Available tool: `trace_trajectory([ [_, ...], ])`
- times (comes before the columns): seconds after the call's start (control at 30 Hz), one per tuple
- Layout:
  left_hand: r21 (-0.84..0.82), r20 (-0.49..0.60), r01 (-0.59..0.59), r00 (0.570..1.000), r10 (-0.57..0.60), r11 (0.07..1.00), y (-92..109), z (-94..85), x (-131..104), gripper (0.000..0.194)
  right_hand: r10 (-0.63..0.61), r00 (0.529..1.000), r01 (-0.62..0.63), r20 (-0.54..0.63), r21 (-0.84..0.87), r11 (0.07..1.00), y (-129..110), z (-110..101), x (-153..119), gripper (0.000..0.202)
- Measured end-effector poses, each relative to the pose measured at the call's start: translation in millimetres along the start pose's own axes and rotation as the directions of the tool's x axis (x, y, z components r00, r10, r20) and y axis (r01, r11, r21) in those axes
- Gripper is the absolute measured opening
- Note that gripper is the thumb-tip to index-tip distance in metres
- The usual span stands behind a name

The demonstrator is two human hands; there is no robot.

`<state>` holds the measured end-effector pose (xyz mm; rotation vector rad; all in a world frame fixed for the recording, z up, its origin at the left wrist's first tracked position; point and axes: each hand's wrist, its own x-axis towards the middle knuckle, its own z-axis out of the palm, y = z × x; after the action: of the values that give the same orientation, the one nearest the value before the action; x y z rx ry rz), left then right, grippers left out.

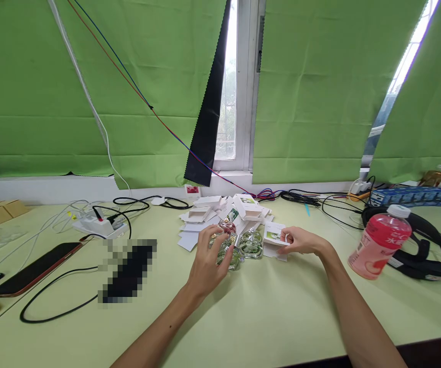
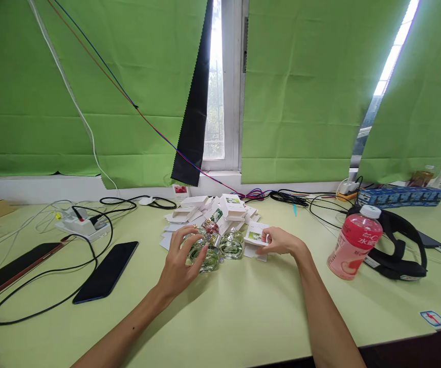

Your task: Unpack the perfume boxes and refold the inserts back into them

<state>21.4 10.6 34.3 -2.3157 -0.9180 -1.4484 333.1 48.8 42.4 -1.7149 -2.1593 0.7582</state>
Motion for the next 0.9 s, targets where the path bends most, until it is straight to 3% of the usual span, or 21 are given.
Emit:
trace_trajectory([
  [0.37, 0.000, -0.004, 0.005, 1.000, -0.005, 1.000, -1.0, -1.2, -0.9, 0.026, -0.048, 0.999, 0.045, 0.020, 0.119, 0.992, -3.6, -2.7, -2.7, 0.039],
  [0.53, -0.014, -0.007, 0.007, 1.000, -0.007, 1.000, -0.5, -1.0, -0.6, 0.024, -0.114, 0.977, 0.137, -0.183, 0.120, 0.983, -6.2, 1.4, 2.1, 0.041],
  [0.7, -0.096, -0.062, -0.047, 0.997, 0.041, 0.994, 0.6, -1.1, -0.7, 0.024, -0.127, 0.886, 0.161, -0.447, 0.039, 0.986, -14.9, 9.7, 9.4, 0.037],
  [0.8, -0.161, -0.060, -0.134, 0.990, 0.126, 0.978, 3.6, -0.9, -1.9, 0.023, -0.158, 0.848, 0.190, -0.505, 0.013, 0.982, -21.2, 17.4, 13.9, 0.034],
  [0.9, -0.199, -0.018, -0.218, 0.976, 0.219, 0.956, 9.1, 0.7, -5.4, 0.019, -0.187, 0.841, 0.226, -0.507, 0.016, 0.974, -27.1, 26.3, 18.2, 0.031],
])
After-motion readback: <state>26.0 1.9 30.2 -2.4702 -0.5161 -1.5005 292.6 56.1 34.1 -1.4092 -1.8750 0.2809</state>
